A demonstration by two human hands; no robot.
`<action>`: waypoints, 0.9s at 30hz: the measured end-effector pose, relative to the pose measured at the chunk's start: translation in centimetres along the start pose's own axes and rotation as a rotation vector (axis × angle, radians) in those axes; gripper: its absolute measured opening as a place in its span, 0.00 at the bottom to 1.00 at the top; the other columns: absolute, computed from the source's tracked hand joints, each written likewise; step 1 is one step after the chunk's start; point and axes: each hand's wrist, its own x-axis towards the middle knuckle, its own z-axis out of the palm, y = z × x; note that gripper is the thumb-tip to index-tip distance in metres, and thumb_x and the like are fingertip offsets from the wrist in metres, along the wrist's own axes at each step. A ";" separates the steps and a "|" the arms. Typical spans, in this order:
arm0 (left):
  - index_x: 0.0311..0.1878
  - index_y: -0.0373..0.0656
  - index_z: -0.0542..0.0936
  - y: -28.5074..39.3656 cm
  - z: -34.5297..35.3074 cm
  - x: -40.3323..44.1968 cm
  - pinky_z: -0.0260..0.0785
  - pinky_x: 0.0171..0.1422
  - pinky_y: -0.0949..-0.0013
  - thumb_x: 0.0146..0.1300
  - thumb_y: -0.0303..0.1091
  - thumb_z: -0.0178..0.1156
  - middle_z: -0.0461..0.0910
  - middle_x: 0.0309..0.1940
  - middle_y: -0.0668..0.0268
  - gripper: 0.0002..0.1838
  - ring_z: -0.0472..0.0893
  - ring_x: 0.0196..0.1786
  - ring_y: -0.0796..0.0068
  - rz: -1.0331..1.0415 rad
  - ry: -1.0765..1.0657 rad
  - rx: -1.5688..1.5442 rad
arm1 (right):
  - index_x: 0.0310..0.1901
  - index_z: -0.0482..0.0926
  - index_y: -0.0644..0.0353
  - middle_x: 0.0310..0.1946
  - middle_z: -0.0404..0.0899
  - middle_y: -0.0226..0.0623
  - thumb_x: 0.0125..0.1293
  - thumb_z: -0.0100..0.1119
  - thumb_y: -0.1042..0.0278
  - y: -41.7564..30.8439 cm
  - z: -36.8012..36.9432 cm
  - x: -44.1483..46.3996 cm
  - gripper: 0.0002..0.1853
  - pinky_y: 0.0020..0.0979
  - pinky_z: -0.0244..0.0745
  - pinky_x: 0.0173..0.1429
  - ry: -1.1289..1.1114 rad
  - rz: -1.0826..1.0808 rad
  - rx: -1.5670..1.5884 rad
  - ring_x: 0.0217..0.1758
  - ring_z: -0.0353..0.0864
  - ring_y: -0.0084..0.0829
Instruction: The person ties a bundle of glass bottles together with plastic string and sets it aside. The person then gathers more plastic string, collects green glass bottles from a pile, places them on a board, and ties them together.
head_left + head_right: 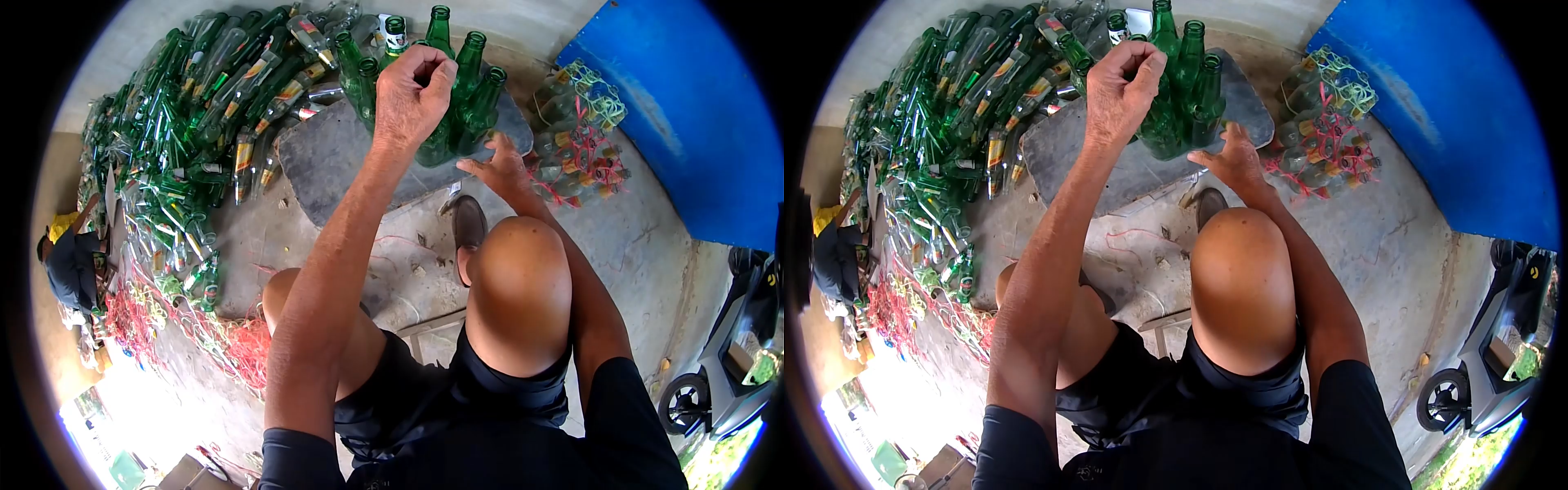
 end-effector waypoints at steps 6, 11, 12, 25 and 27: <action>0.44 0.36 0.83 0.3 -0.1 -0.1 0.74 0.39 0.73 0.69 0.31 0.68 0.85 0.30 0.67 0.08 0.80 0.33 0.81 -0.009 -0.018 0.002 | 0.62 0.71 0.74 0.57 0.79 0.61 0.47 0.86 0.41 0.1 -0.1 0.0 0.52 0.50 0.78 0.62 -0.022 0.021 -0.048 0.61 0.81 0.58; 0.56 0.35 0.83 0.3 -0.8 -0.7 0.77 0.52 0.71 0.71 0.41 0.72 0.87 0.41 0.65 0.20 0.84 0.45 0.77 0.030 -0.075 0.118 | 0.62 0.71 0.74 0.56 0.80 0.61 0.48 0.86 0.41 0.6 0.1 -0.1 0.52 0.49 0.77 0.62 -0.048 0.039 -0.029 0.61 0.81 0.57; 0.57 0.35 0.83 0.5 -1.0 -0.8 0.77 0.53 0.70 0.71 0.42 0.72 0.87 0.42 0.64 0.21 0.85 0.46 0.77 0.042 -0.088 0.144 | 0.60 0.72 0.72 0.54 0.81 0.59 0.48 0.86 0.41 0.8 0.3 -0.3 0.50 0.47 0.78 0.59 -0.024 0.020 -0.047 0.56 0.83 0.53; 0.56 0.36 0.79 0.8 -2.5 -3.9 0.80 0.51 0.59 0.56 0.32 0.78 0.83 0.45 0.54 0.26 0.86 0.48 0.58 0.323 0.110 0.424 | 0.64 0.72 0.63 0.48 0.87 0.50 0.51 0.86 0.40 3.3 1.9 -1.0 0.48 0.45 0.82 0.52 0.047 -0.113 -0.085 0.50 0.88 0.50; 0.54 0.36 0.78 2.3 -3.4 -4.3 0.80 0.49 0.57 0.55 0.27 0.76 0.81 0.42 0.53 0.24 0.85 0.45 0.54 0.328 0.169 0.459 | 0.70 0.71 0.60 0.51 0.87 0.46 0.54 0.84 0.42 5.1 1.7 -0.1 0.48 0.37 0.83 0.46 -0.071 0.014 -0.166 0.43 0.88 0.38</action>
